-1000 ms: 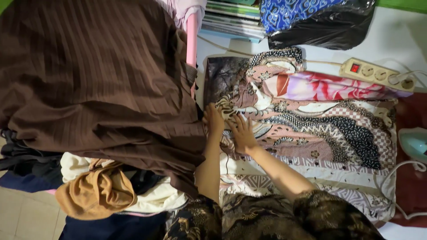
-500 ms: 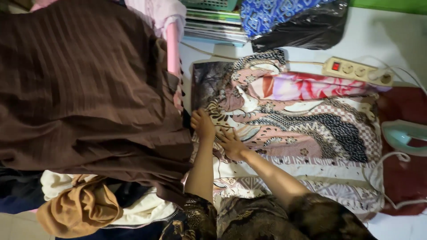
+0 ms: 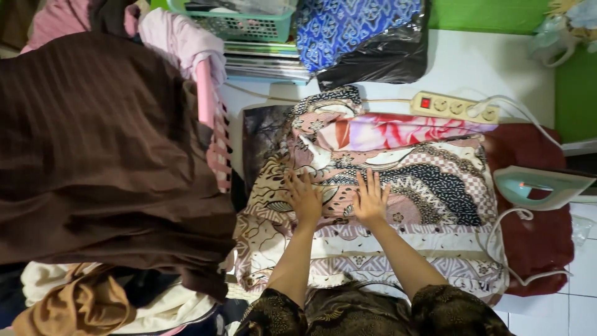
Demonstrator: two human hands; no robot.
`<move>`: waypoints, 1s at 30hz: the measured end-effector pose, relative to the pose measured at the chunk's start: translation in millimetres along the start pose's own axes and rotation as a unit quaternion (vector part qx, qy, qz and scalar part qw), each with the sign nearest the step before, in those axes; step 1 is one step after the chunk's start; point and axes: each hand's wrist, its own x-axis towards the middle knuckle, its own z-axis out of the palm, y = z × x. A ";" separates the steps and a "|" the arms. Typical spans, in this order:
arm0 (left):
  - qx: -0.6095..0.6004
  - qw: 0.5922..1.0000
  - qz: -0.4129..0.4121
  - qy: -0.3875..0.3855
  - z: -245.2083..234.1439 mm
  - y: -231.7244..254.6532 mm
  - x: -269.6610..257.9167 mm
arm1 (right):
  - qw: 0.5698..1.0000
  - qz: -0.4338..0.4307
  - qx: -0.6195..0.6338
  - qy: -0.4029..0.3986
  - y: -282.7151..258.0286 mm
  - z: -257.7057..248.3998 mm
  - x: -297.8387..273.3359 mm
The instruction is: The person irons a patterned fabric on a table using a handheld iron. They repeatedly smooth the fabric with their hands, reposition sections, and move the iron across different areas to remove wrinkles. The person also adjusts the fabric's edges and folds during the process.
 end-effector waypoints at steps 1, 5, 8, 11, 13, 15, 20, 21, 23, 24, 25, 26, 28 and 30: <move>0.050 0.998 0.043 -0.017 8.4 9.4 2.2 | 1.000 -0.007 0.004 0.009 5.2 1.1 -1.6; -0.028 0.971 0.212 -0.112 38.7 53.4 27.4 | 0.991 -0.081 0.080 0.071 23.6 10.2 -14.0; -0.080 0.950 0.209 -0.217 44.7 75.9 38.2 | 0.988 -0.121 0.091 0.037 47.0 20.1 -40.3; -0.135 0.916 0.229 -0.302 36.7 87.4 21.8 | 0.989 -0.135 0.069 -0.001 81.0 19.3 -62.5; -0.149 0.898 0.242 -0.337 25.2 87.8 -1.7 | 0.990 -0.126 0.053 -0.034 98.3 9.4 -76.0; -0.105 0.895 0.234 -0.365 11.8 85.6 -35.5 | 0.991 -0.096 0.027 -0.085 112.8 -9.5 -82.3; -0.088 0.946 0.214 -0.227 10.4 74.5 -82.5 | 0.987 -0.101 0.086 -0.091 115.0 -45.7 -84.1; -0.084 0.951 0.218 -0.201 16.5 75.4 -85.8 | 0.986 -0.097 0.084 -0.107 117.2 -47.5 -79.9; -0.032 0.966 0.201 -0.158 25.9 78.0 -96.1 | 0.992 -0.112 0.016 -0.061 117.8 -42.3 -72.5; -0.003 0.972 0.190 -0.136 29.0 77.4 -101.4 | 0.992 -0.121 -0.015 -0.037 119.1 -39.3 -69.8; 0.015 0.977 0.175 -0.120 33.1 76.6 -108.6 | 0.991 -0.126 0.029 -0.016 124.9 -39.3 -72.6; 0.033 0.981 0.160 -0.105 38.1 75.8 -112.2 | 0.989 -0.130 0.073 0.004 130.1 -40.4 -73.4; 0.044 0.987 0.131 -0.080 43.8 73.4 -114.7 | 0.980 -0.140 0.136 0.043 131.0 -44.7 -70.9; 0.024 0.993 0.097 -0.067 46.9 69.2 -118.5 | 0.971 -0.153 0.168 0.070 126.8 -53.9 -77.2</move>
